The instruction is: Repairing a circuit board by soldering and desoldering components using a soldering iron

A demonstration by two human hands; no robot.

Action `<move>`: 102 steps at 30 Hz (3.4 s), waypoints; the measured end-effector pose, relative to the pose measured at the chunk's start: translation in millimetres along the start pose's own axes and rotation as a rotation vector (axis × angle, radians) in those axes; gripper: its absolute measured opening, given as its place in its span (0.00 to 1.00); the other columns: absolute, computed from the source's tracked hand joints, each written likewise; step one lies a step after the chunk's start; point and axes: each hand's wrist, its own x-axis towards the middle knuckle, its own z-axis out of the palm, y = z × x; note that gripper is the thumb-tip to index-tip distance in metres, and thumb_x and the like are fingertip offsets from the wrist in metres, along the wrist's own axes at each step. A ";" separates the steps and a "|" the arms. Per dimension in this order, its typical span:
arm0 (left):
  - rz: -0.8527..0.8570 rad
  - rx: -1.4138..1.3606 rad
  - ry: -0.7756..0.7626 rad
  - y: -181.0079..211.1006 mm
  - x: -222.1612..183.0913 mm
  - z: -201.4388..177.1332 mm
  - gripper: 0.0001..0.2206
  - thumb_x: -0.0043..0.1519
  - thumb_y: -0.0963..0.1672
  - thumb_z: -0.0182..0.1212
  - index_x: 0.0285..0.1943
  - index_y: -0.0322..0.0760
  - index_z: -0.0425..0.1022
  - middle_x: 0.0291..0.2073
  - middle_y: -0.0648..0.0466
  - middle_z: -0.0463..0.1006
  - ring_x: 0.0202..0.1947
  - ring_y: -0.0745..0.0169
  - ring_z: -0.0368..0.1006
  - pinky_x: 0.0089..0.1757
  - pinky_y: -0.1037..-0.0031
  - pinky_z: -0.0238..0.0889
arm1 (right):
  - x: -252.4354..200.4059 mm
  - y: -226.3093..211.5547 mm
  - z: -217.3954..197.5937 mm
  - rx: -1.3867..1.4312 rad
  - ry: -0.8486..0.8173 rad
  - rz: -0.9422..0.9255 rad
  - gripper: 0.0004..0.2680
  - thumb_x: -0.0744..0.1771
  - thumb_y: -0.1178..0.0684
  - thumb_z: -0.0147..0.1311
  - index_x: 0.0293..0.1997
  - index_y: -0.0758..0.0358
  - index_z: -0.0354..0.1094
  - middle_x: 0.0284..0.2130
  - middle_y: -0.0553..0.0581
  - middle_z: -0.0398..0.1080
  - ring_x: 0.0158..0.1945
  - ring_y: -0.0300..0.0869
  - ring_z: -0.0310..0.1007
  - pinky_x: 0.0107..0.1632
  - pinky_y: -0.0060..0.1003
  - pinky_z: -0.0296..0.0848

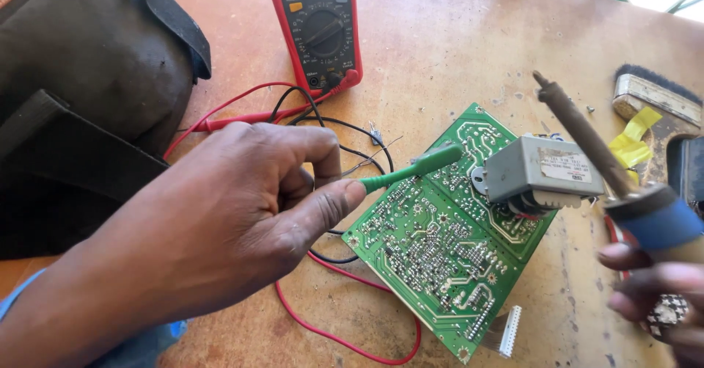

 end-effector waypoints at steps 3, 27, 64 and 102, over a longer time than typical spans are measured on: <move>-0.008 0.042 -0.006 1.2 1.7 2.8 0.12 0.64 0.56 0.58 0.32 0.56 0.76 0.15 0.61 0.81 0.20 0.59 0.73 0.32 0.64 0.58 | -5.1 -142.6 86.9 -0.457 0.021 -0.555 0.16 0.60 0.53 0.57 0.52 0.49 0.68 0.53 0.56 0.80 0.40 0.31 0.84 0.51 0.29 0.80; 0.402 -0.087 0.293 -25.3 18.3 45.2 0.20 0.64 0.43 0.48 0.65 0.54 0.69 0.30 0.37 0.81 0.30 0.25 0.72 0.32 0.39 0.57 | -6.7 -153.0 151.2 -0.572 0.354 -0.626 0.31 0.55 0.49 0.75 0.59 0.64 0.58 0.44 0.50 0.76 0.55 0.38 0.68 0.70 0.34 0.56; 0.616 0.079 0.557 2.7 -1.6 83.8 0.16 0.60 0.51 0.71 0.30 0.38 0.74 0.33 0.51 0.73 0.30 0.46 0.73 0.31 0.53 0.65 | -1.5 -196.4 142.8 -0.366 0.283 -0.635 0.25 0.58 0.59 0.69 0.55 0.71 0.54 0.43 0.63 0.70 0.47 0.42 0.79 0.52 0.33 0.80; 0.432 -0.201 0.521 22.2 23.2 131.2 0.05 0.47 0.45 0.65 0.29 0.52 0.84 0.31 0.62 0.81 0.37 0.51 0.69 0.43 0.58 0.58 | -9.9 -201.5 146.1 -0.458 0.281 -0.469 0.19 0.58 0.47 0.71 0.47 0.50 0.64 0.31 0.41 0.81 0.38 0.36 0.80 0.48 0.39 0.67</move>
